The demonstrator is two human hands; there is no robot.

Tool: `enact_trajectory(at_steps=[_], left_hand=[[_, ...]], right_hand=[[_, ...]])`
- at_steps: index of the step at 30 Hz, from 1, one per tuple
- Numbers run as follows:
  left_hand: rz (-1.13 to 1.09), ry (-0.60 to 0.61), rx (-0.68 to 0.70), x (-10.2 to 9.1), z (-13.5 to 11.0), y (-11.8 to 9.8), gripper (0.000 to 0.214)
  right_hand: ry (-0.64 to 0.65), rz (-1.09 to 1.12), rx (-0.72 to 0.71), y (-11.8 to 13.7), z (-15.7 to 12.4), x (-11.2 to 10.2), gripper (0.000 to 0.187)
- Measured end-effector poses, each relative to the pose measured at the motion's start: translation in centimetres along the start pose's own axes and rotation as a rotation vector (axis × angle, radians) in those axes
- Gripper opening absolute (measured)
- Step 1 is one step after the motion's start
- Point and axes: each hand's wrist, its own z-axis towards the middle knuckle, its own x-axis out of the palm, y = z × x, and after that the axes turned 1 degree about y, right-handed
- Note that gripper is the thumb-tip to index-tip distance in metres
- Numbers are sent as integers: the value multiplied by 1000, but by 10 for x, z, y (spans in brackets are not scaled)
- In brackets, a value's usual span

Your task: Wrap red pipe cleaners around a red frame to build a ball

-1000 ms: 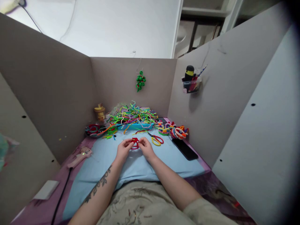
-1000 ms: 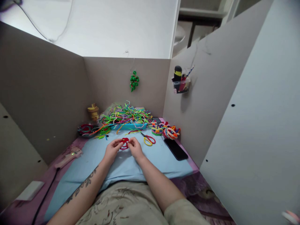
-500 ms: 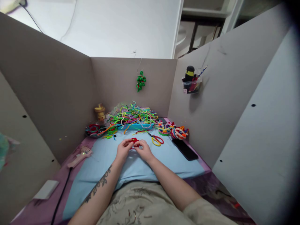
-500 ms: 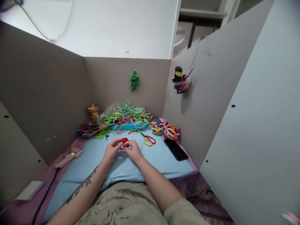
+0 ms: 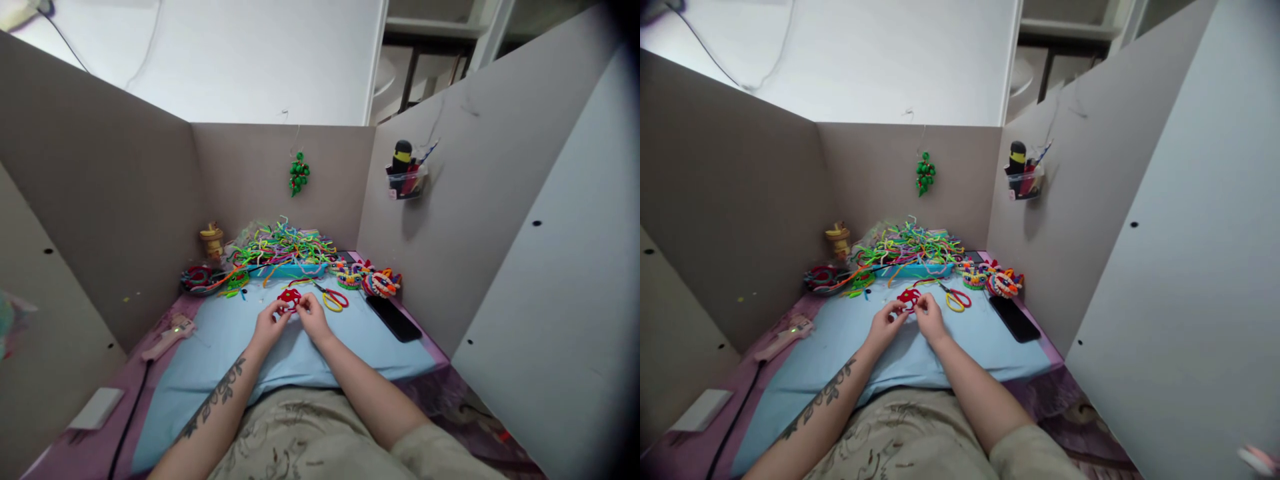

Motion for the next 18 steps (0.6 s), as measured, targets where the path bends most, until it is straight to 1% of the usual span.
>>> enact_trajectory(at_steps=[4, 7, 9, 14, 18], left_hand=[[73, 6, 46, 2, -2, 1, 16], [98, -2, 60, 1, -3, 2, 8], [102, -16, 59, 1, -3, 2, 7], [50, -27, 18, 2, -5, -3, 13], [-53, -10, -64, 4, -3, -6, 23]], right_hand=[[13, -42, -40, 1, 0, 0, 8], [34, -118, -88, 5, -2, 0, 11], [36, -186, -127, 7, -4, -1, 12], [24, -370, -214, 11, -8, -1, 11], [71, -475, -290, 12, -10, 0, 16]])
